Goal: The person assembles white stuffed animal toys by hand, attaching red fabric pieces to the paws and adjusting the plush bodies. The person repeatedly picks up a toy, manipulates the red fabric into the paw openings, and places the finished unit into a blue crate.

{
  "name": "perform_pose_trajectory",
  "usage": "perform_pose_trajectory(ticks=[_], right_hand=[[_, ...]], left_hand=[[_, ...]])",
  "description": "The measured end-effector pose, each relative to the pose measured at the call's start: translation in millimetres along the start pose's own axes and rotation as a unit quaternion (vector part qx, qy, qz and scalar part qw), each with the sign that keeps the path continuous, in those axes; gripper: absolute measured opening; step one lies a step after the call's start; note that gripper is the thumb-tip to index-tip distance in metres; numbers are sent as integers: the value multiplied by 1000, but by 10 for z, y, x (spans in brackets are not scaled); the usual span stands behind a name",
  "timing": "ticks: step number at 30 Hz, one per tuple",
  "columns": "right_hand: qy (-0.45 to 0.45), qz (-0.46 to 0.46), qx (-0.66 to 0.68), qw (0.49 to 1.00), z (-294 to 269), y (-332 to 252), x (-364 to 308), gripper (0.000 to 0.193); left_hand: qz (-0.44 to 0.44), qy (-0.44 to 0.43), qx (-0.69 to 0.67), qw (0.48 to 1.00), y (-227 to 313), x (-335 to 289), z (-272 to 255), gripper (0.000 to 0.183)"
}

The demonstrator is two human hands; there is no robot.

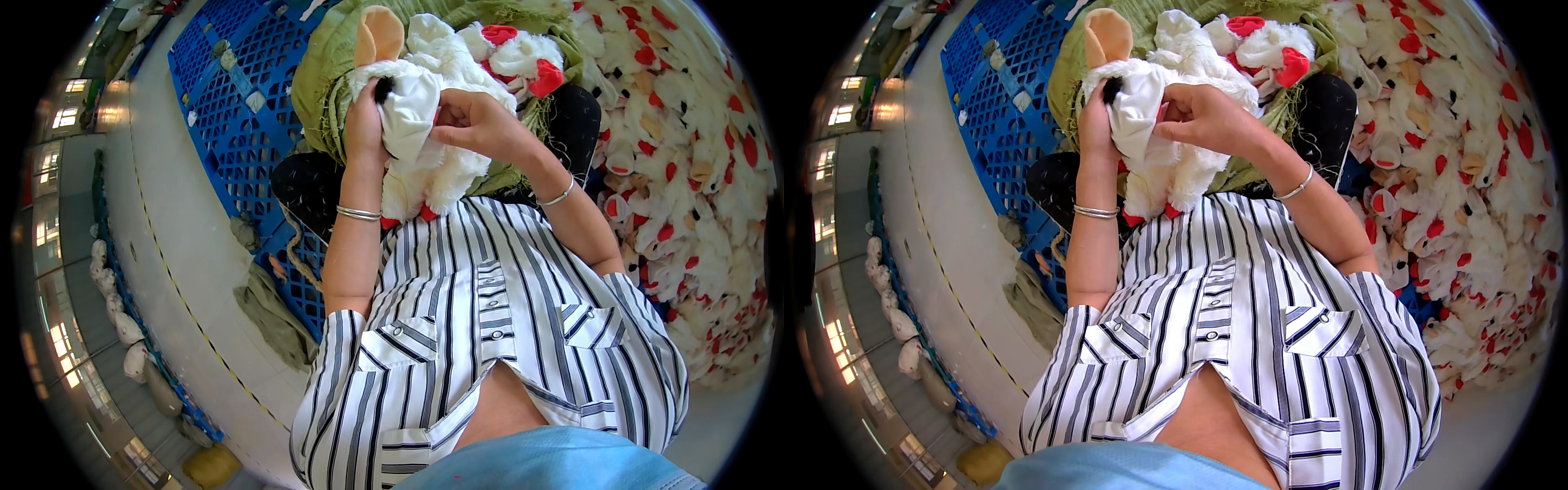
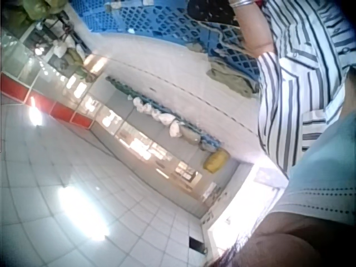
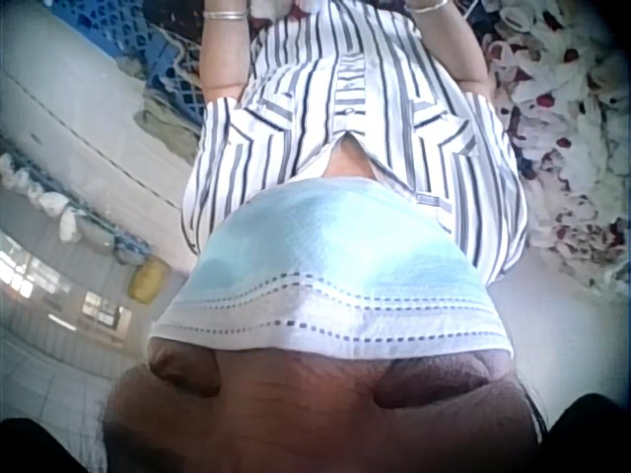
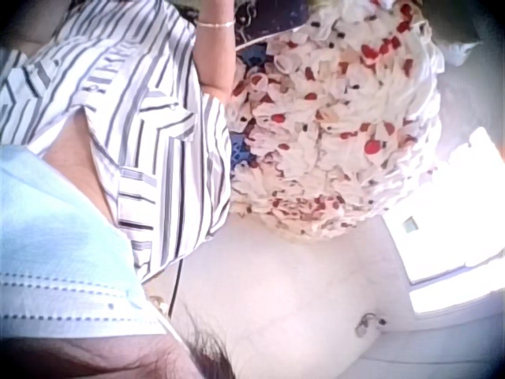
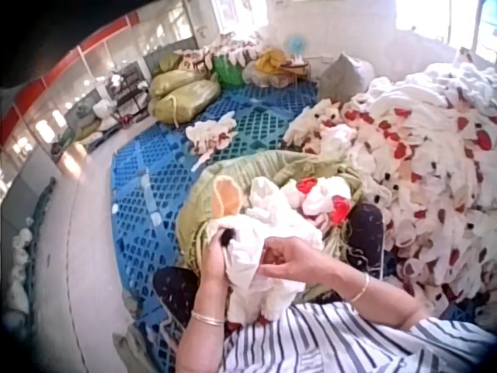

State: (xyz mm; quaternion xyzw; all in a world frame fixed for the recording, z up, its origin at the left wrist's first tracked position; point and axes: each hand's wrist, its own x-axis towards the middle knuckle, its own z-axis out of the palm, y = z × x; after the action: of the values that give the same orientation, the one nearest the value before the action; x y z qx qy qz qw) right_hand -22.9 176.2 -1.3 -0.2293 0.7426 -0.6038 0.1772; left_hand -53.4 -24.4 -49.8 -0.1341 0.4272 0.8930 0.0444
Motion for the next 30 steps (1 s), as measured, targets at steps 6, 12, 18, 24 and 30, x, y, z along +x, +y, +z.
perform_pose_trajectory(ticks=[6, 12, 18, 24, 30], right_hand=[[26, 63, 84, 994, 82, 20, 5, 24], [1, 178, 102, 979, 37, 56, -58, 31], [33, -146, 157, 976, -519, -973, -289, 31], [163, -110, 179, 964, -850, -573, 745, 31], [50, -4, -129, 990, -679, 642, 436, 34]], left_hand=[[-27, 13, 80, 996, -75, -162, 104, 38], [104, -18, 208, 972, -81, -429, 396, 39], [280, 64, 295, 911, 558, -219, 409, 33], [399, 3, 324, 858, 1245, 367, 239, 32], [236, 5, 484, 842, 455, 116, -774, 55]])
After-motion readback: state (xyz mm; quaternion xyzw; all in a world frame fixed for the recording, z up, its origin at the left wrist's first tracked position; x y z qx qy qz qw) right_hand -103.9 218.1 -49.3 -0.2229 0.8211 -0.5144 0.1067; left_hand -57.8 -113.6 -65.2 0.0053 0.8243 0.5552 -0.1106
